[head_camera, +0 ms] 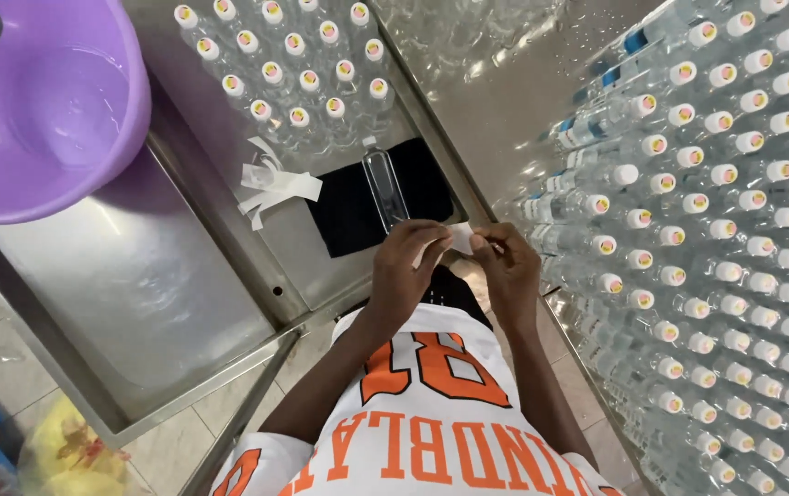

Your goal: The person applies labels to clear plastic water bottles. They peel each label from a backing sheet, wrap it around the bottle, and smooth it down before placing the labeled bottle on a nearby table among other bottles.

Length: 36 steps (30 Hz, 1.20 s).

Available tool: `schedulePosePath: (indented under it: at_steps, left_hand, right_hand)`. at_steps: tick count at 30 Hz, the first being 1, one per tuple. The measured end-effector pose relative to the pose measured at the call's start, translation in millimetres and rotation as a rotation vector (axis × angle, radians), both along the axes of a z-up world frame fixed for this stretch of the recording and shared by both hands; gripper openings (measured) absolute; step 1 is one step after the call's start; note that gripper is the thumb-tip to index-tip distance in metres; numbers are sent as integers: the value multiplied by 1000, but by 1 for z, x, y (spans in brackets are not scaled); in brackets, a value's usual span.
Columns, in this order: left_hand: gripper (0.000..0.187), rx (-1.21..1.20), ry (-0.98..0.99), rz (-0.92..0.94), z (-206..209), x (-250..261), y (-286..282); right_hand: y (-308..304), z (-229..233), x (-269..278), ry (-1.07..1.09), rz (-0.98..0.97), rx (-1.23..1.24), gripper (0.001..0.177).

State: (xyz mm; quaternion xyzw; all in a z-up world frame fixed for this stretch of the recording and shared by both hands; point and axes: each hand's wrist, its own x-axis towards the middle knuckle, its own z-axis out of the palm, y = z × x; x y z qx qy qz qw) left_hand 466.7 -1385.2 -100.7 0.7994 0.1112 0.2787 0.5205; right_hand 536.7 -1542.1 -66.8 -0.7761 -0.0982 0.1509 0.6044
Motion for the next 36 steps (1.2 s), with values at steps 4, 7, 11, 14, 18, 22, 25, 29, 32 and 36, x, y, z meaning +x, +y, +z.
schedulePosePath:
  at_steps: [4,7,11,14,18,22,25,29,32,36]
  left_hand:
    - [23,-120,28,-49,7,2,-1]
    - [19,-205,18,-20,6,2,4]
    - [19,-295,16,47,1,8,7]
    - [25,-374,62,147,-9,19,4]
    - [37,-499,30,373,-39,49,13]
    - [36,-505,53,576,-84,62,19]
    - [33,-549,103,626,-91,58,35]
    - [32,-463,197,674,-135,24,73]
    - [28,-387,254,748,-165,-13,112]
    - [30,-279,295,974,-219,-47,174]
  right_hand:
    - [20,-2,2,-43,40,45,16]
    - [32,7,5,13,107,64,17]
    - [39,4,15,-6,155,51,16]
    - [35,-3,24,75,168,51,17]
    - [34,-7,43,319,71,202,23]
    - [26,-1,59,435,12,323,24]
    - [-1,-35,84,391,-16,290,21]
    - [-7,-29,98,456,-67,270,22]
    - [-3,-27,95,497,-119,339,20]
    - [6,-27,92,555,-161,401,23]
